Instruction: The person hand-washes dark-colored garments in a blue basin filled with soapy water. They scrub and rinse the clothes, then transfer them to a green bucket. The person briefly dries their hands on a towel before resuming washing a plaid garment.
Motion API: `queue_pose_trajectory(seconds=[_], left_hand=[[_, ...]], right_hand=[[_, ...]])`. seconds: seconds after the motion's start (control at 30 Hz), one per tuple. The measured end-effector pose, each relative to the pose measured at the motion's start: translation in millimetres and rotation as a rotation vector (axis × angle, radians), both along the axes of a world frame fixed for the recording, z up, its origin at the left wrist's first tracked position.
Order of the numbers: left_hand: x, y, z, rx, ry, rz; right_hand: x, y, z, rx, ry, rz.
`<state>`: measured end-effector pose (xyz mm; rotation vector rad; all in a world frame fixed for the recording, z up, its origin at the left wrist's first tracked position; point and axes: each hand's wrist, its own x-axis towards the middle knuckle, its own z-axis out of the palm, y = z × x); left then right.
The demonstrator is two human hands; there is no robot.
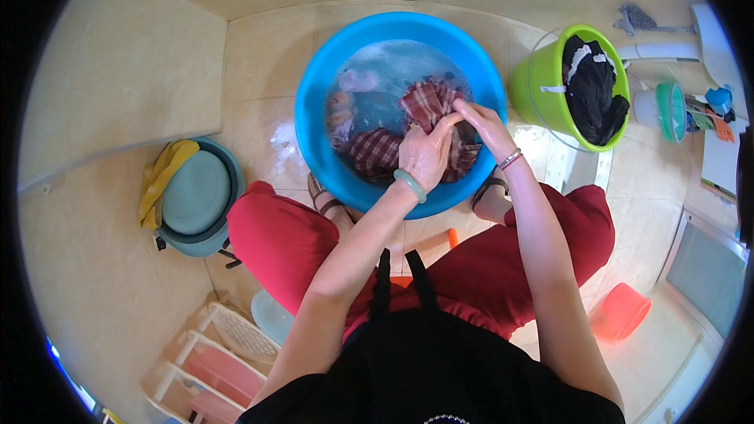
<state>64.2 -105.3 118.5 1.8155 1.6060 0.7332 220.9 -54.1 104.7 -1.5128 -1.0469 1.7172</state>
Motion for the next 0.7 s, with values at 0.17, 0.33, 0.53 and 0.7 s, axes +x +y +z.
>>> queue_pose_trajectory(seconds=[0.17,0.33,0.53,0.7], left_hand=[[-3,-1,-5,0.33,-0.248,-0.189],[-1,5,21,-0.245,-1.491,0.525],[-32,36,2,-0.789,-1.718,0.157],[-32,41,11,-0.649,-1.639,0.438]], right_hand=[[3,8,18,0.118,0.215,-0.112],[7,3,37,0.151,0.491,-0.118],[-4,1,65,0.07,0.612,-0.166],[-42,-17,82,0.521,-0.088,0.11]])
